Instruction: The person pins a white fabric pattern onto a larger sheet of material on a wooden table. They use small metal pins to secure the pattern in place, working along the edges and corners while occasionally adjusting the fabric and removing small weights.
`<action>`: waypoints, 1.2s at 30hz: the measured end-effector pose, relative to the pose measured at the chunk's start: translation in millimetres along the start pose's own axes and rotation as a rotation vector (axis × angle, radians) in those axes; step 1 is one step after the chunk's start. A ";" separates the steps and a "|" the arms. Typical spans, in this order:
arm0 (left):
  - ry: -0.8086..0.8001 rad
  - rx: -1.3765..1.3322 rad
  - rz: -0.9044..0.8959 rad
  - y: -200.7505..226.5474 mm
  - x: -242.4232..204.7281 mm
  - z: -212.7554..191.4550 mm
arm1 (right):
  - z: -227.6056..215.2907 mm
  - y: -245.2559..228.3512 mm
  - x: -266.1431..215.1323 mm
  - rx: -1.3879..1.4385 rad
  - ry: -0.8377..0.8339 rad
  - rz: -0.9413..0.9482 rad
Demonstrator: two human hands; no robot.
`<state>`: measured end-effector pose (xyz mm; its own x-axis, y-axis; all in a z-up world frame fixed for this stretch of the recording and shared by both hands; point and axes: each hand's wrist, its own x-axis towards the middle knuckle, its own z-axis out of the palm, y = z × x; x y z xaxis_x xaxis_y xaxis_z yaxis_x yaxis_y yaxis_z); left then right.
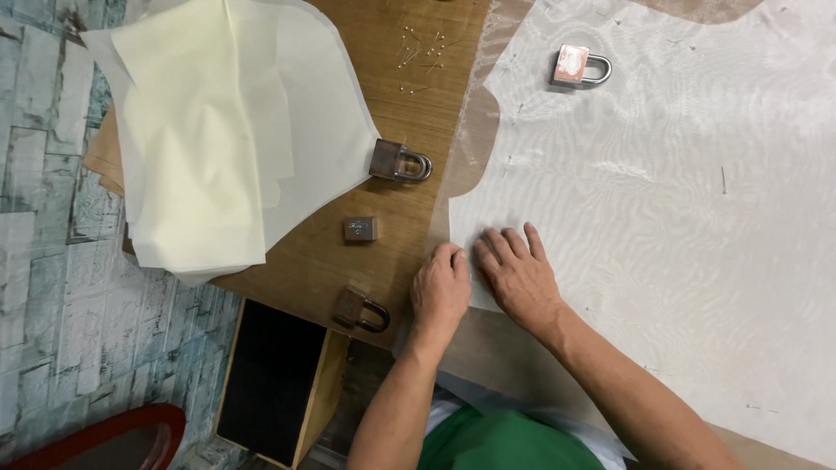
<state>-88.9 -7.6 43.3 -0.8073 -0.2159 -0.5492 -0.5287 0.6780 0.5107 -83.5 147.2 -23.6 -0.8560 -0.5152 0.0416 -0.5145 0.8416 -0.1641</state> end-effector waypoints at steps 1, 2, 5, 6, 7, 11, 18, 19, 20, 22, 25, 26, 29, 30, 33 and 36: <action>-0.003 -0.006 0.000 -0.3 4.5 0.3 | 1.9 0.2 1.2 -0.005 -0.004 -0.001; -0.022 0.005 -0.012 -0.7 8.5 0.2 | 3.9 -0.2 2.5 -0.014 -0.018 -0.003; -0.041 0.015 -0.019 2.0 14.4 -1.0 | 7.3 0.2 5.0 -0.026 -0.041 0.002; -0.039 0.015 -0.016 3.2 15.0 -1.4 | 8.2 0.3 5.3 -0.027 -0.050 0.008; -0.041 0.014 -0.015 2.9 15.5 -1.7 | 8.2 0.0 7.0 -0.028 -0.051 0.008; -0.039 0.028 -0.029 3.2 17.3 -1.7 | 7.4 -1.1 14.0 -0.029 -0.071 0.010; -0.049 0.083 -0.035 6.5 20.8 -0.4 | 9.2 -0.3 17.4 -0.081 -0.109 -0.001; -0.047 0.083 -0.036 3.9 23.0 2.2 | 9.9 -0.5 17.3 -0.081 -0.109 -0.003; -0.037 0.096 -0.020 1.9 25.4 4.8 | 10.1 -0.2 17.3 -0.087 -0.110 -0.004; -0.027 0.110 -0.004 2.1 26.8 5.8 | 10.7 -0.3 17.1 -0.092 -0.111 -0.005; -0.011 0.160 0.024 6.2 23.2 3.5 | 9.7 1.2 17.7 -0.094 -0.105 0.002; -0.003 0.146 0.034 6.0 22.4 3.8 | 8.1 3.1 19.8 -0.074 -0.092 0.010; 0.018 0.115 0.050 1.4 25.2 11.6 | 9.1 12.3 28.0 -0.058 -0.056 0.021; 0.032 0.100 0.052 -2.3 25.8 14.8 | 10.8 14.1 30.2 -0.059 -0.034 0.023; 0.042 0.055 0.053 -3.0 26.0 17.4 | 21.9 17.6 32.5 -0.073 -0.053 -0.002; 0.067 0.065 0.063 -7.8 30.3 25.6 | 18.3 17.0 33.5 -0.078 -0.064 -0.009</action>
<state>-102.5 -1.4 5.8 -0.8553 -0.2162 -0.4708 -0.4599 0.7353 0.4978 -120.0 141.3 -43.0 -0.8477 -0.5300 -0.0204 -0.5267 0.8457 -0.0864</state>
